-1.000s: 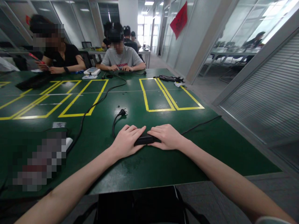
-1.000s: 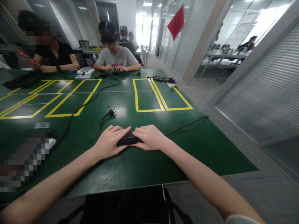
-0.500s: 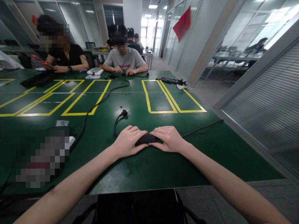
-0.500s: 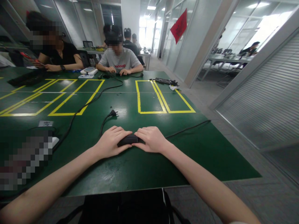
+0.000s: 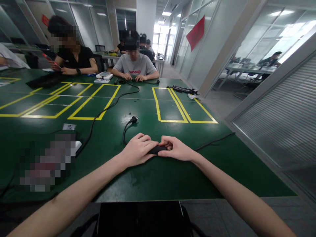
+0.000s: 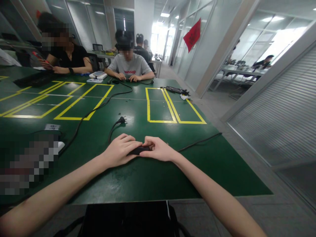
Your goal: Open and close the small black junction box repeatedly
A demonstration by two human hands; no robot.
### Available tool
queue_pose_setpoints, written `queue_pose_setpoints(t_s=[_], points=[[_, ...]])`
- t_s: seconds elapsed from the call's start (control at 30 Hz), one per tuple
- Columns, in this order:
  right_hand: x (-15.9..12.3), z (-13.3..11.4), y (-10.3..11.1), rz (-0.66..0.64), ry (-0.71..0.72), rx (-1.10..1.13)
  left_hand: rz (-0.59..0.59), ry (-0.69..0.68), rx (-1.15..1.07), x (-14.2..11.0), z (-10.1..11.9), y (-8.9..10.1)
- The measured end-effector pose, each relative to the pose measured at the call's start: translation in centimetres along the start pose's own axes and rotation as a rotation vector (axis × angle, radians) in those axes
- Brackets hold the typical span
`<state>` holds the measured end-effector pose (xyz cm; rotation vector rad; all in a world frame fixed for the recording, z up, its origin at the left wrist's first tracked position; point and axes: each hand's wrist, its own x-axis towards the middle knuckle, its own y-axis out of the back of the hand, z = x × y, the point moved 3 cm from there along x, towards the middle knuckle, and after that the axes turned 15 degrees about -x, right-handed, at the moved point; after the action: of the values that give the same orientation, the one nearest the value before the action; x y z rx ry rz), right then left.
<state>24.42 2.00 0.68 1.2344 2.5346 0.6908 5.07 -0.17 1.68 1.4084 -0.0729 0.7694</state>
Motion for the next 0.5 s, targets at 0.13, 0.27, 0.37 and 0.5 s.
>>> queue_pose_setpoints(t_s=[0.13,0.27,0.37,0.5], points=[[0.9,2.0,2.6,0.252,-0.077,-0.018,0.146,0.029,0.018,0.0,-0.2,1.1],[0.8,5.5,9.0,0.670,-0.227,-0.108,0.105,0.006,-0.067,-0.3,-0.1,1.1],[-0.8,7.7,14.3,1.048,-0.266,-0.211,0.047,0.027,-0.135,-0.5,-0.3,0.6],[-4.1,10.1,18.6,1.391,-0.335,-0.372,0.049,0.057,-0.178,-0.5,-0.8,0.5]])
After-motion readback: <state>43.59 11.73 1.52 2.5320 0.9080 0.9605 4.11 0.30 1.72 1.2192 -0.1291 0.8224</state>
